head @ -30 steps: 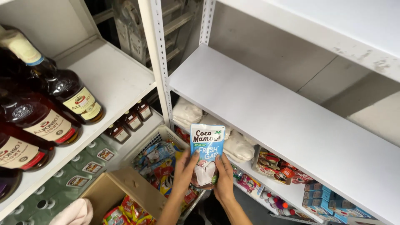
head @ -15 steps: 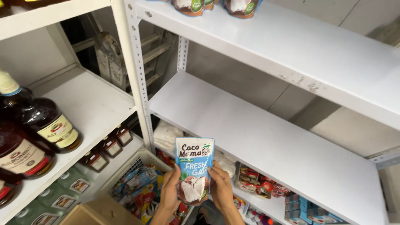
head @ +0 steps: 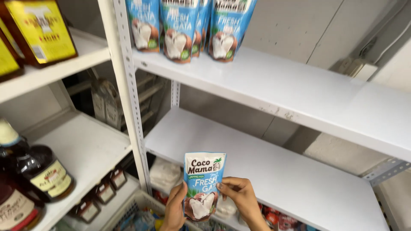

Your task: The person repeatedly picks up packets of Coco Mama Fresh Gata from a white basket on the floor, wipes them with a cloth, and places them in a row on a white metal shelf. The person also handles a barcode scanner during the process.

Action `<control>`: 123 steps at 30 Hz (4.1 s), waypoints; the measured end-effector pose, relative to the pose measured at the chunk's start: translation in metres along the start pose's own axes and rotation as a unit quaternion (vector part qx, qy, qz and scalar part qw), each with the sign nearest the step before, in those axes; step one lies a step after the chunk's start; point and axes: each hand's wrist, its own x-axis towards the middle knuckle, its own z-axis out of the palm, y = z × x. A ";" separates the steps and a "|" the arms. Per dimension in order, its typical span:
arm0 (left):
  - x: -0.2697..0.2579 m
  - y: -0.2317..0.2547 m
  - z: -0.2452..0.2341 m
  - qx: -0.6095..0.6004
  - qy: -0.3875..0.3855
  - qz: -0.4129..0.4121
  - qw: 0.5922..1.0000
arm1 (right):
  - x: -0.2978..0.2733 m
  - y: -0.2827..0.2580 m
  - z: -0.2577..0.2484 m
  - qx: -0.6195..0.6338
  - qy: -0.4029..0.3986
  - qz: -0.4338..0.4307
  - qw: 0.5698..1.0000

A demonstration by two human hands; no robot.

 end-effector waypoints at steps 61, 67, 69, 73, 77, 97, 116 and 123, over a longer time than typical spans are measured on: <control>0.234 0.193 0.235 0.563 0.018 0.492 0.663 | 0.232 -0.281 0.026 -0.138 0.078 -0.159 0.974; 0.230 0.192 0.233 0.562 0.009 0.503 0.657 | 0.236 -0.274 0.023 -0.156 0.086 -0.197 0.964; 0.232 0.194 0.233 0.561 0.007 0.505 0.656 | 0.238 -0.277 0.024 -0.159 0.093 -0.194 0.964; 0.233 0.193 0.231 0.566 -0.008 0.493 0.660 | 0.239 -0.277 0.023 -0.179 0.107 -0.190 0.959; 0.233 0.195 0.233 0.567 -0.012 0.491 0.661 | 0.233 -0.277 0.023 -0.183 0.098 -0.198 0.958; 0.229 0.194 0.234 0.556 -0.001 0.472 0.684 | 0.266 -0.256 0.008 -0.378 0.122 -0.167 0.903; 0.230 0.191 0.233 0.552 0.022 0.483 0.679 | 0.251 -0.267 0.017 -0.303 0.094 -0.147 0.937; 0.228 0.190 0.233 0.559 0.025 0.475 0.679 | 0.256 -0.262 0.015 -0.301 0.100 -0.157 0.935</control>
